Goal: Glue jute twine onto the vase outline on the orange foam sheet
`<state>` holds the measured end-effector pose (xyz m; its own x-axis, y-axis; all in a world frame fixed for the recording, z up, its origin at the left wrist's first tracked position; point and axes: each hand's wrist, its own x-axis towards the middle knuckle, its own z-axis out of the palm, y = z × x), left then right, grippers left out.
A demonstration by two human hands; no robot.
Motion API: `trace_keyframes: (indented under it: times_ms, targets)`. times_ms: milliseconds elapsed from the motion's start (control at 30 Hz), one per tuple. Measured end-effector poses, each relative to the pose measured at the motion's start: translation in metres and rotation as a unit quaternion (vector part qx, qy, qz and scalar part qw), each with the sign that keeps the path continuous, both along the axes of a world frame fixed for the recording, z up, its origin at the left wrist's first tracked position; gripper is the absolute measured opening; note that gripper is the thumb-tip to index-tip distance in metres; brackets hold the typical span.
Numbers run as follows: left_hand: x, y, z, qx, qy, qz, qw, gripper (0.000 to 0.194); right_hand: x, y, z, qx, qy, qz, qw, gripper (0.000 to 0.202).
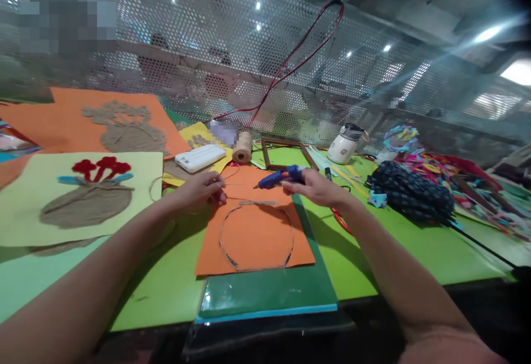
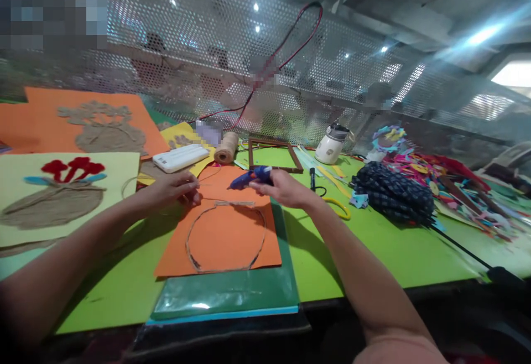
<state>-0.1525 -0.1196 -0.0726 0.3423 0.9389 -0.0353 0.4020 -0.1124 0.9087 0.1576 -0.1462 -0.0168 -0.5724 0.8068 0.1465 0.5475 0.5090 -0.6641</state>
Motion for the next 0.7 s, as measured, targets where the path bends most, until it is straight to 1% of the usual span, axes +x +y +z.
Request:
trace_keyframes:
  times_ms: [133, 267, 367, 533, 700]
  targets:
    - [0.002, -0.002, 0.0, 0.02, 0.048, -0.016, 0.999, 0.028, -0.02, -0.013, -0.01, -0.003, -0.051, 0.032, 0.998, 0.035]
    - [0.002, -0.003, 0.001, 0.026, 0.073, -0.018, 0.997, 0.029, -0.028, -0.019, -0.014, -0.008, -0.07, 0.049, 0.996, 0.032]
    - [0.002, -0.002, -0.001, 0.024, 0.077, -0.018, 0.997, 0.028, -0.031, -0.02, -0.017, -0.01, -0.083, 0.039, 0.996, 0.031]
    - [0.001, 0.001, -0.003, 0.049, 0.096, -0.035, 0.993, 0.026, -0.035, -0.02, -0.018, -0.005, -0.094, 0.022, 0.995, 0.032]
    - [0.001, -0.001, -0.001, 0.06, 0.112, -0.035, 0.991, 0.024, -0.036, -0.021, -0.019, -0.007, -0.096, 0.012, 0.995, 0.032]
